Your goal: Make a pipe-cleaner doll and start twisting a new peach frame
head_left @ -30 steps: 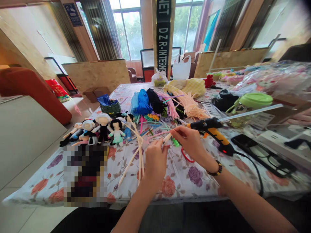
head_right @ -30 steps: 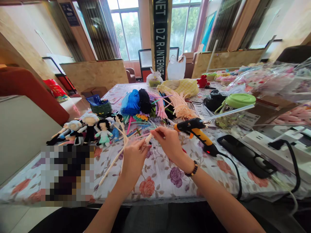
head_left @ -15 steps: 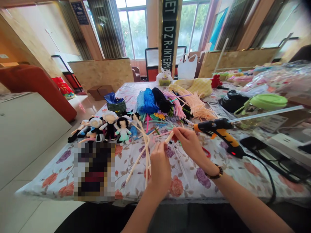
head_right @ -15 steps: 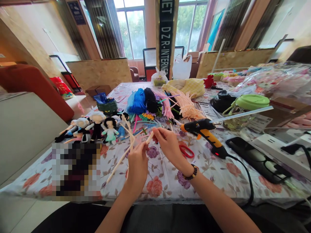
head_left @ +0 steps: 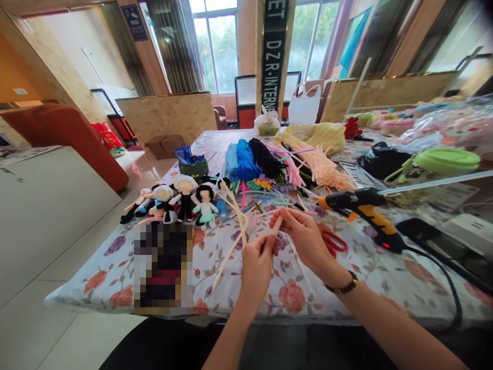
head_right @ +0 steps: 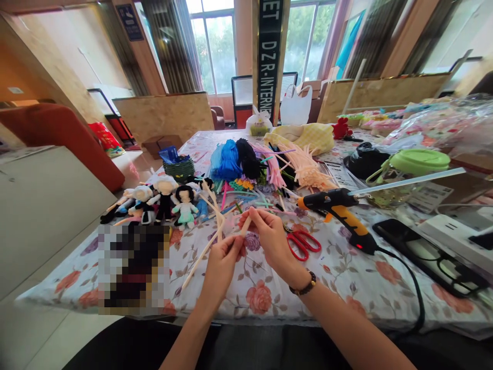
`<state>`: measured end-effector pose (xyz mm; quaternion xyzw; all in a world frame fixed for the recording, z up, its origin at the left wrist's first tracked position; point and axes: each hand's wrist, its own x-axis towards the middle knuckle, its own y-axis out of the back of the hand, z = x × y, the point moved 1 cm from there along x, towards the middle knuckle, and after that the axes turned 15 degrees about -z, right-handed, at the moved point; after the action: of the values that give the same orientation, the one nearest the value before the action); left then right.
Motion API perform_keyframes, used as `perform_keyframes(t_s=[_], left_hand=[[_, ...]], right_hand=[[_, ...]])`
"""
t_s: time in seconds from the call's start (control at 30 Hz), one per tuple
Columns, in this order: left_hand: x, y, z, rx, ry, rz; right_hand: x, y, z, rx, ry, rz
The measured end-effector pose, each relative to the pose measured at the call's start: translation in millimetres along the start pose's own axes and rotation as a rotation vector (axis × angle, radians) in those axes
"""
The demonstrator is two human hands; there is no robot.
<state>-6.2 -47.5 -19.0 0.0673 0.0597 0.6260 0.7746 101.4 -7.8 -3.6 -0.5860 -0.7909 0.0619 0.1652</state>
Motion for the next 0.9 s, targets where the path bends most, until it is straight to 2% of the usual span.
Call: perform_keyframes(t_s=[0.1, 0.17, 0.27, 0.37, 0.6, 0.77, 0.9], left_hand=[[-8, -2.0, 2, 0.041, 0.015, -0.011], [-14, -5.5, 4, 0.139, 0.000, 0.022], [-19, -10.7, 4, 0.321, -0.098, 0.100], [-20, -12.1, 1, 0.400, -0.161, 0.121], [-21, -13.7, -3, 0.493, -0.129, 0.076], [-21, -15.3, 0, 0.466, -0.156, 0.022], [-16, -5.5, 4, 0.422, -0.145, -0.050]], right_hand=[[-1, -6, 0, 0.169, -0.035, 0.018], [-1, -9, 1, 0.220, -0.049, 0.032], [1, -13, 3, 0.267, -0.102, 0.029], [1, -15, 5, 0.301, -0.128, 0.010], [1, -14, 2, 0.294, 0.044, 0.116], [2, -13, -1, 0.309, 0.041, 0.149], [4, -10, -8, 0.267, 0.073, 0.144]])
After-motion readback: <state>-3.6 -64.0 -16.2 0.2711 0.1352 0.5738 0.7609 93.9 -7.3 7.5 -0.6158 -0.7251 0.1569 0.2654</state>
